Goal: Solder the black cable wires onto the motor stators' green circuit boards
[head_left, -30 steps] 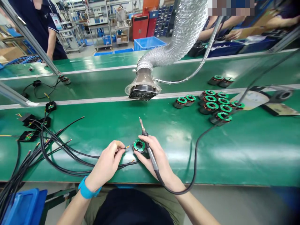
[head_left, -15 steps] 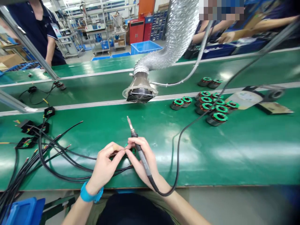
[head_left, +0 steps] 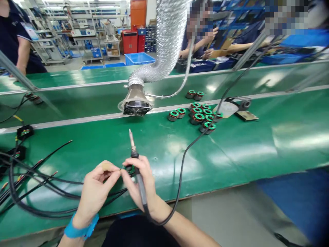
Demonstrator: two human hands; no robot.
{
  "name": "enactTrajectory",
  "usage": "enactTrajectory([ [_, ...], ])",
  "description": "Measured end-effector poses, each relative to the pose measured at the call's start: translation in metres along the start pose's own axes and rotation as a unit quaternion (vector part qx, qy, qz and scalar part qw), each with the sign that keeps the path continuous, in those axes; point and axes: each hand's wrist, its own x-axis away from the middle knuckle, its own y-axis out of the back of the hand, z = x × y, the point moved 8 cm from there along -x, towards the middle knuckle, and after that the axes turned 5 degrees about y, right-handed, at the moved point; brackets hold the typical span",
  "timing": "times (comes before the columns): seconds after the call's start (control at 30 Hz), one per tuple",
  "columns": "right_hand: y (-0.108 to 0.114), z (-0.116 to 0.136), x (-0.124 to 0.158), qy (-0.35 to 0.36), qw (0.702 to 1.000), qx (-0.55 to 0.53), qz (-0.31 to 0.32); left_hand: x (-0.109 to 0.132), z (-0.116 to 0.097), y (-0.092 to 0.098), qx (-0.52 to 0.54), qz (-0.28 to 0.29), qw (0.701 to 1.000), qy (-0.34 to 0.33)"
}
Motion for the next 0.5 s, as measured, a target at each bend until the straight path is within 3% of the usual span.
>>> enactTrajectory([
  [0.1, 0.010, 0.003, 0.000, -0.007, 0.999, -0.010, 0.051, 0.010, -0.016, -0.013, -0.109, 0.038, 0.991, -0.073],
  [0.2, 0.015, 0.009, 0.005, -0.015, 0.992, -0.010, 0.122, 0.025, -0.029, -0.029, -0.216, 0.105, 0.960, -0.141],
  [0.27, 0.016, 0.013, 0.011, -0.024, 0.983, -0.023, 0.182, 0.035, -0.030, -0.038, -0.274, 0.165, 0.932, -0.169],
  [0.33, 0.018, 0.013, 0.015, -0.033, 0.977, -0.029, 0.210, 0.040, -0.029, -0.040, -0.285, 0.192, 0.923, -0.174],
  [0.4, 0.028, 0.007, 0.013, -0.041, 0.985, 0.004, 0.167, 0.036, -0.027, -0.031, -0.243, 0.151, 0.945, -0.157],
  [0.5, 0.038, -0.006, 0.012, -0.047, 0.989, 0.121, 0.075, 0.024, -0.022, -0.007, -0.176, -0.002, 0.977, -0.120],
])
